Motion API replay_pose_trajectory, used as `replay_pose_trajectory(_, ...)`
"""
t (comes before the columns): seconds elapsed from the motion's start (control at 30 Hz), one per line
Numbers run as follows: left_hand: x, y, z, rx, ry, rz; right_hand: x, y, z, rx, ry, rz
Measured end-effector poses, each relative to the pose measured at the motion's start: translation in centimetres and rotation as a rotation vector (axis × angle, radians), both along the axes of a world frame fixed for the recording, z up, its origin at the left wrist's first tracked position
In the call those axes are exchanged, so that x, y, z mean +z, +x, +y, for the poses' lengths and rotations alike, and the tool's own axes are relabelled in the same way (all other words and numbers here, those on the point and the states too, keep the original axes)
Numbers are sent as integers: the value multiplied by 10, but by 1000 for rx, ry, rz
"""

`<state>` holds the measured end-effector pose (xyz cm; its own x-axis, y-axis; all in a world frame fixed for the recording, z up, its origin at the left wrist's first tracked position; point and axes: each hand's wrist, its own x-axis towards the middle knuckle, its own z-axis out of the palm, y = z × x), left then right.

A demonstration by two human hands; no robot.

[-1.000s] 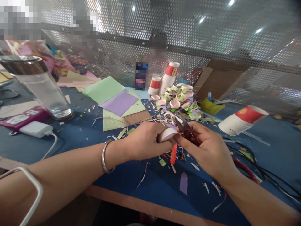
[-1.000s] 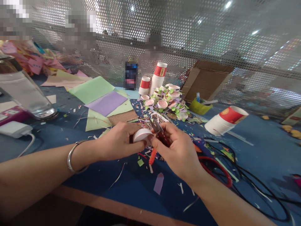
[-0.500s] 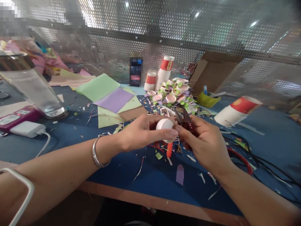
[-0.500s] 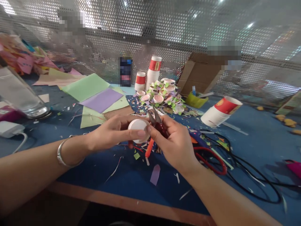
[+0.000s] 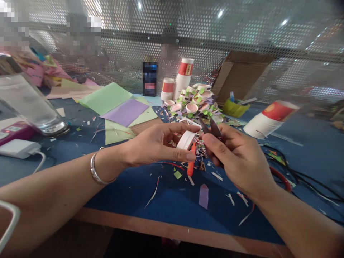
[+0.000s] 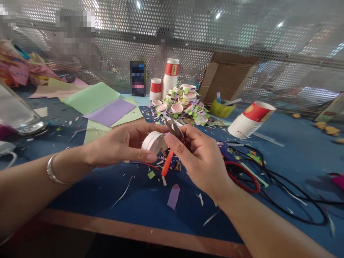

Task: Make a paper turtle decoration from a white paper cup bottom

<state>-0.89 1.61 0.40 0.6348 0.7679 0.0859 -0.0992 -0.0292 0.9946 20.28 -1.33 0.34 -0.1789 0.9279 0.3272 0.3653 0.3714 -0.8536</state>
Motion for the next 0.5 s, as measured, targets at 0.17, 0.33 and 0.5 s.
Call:
replay_pose_trajectory(0.17, -5, -1, 8, 187, 359, 174, -4, 6, -1, 72, -62, 22)
replay_pose_trajectory(0.33, -7, -3, 15, 306, 533, 219, -5, 6, 0, 105, -34, -66)
replay_pose_trajectory(0.5, -9, -3, 15, 300, 529, 202, -4, 4, 1, 151, -70, -77)
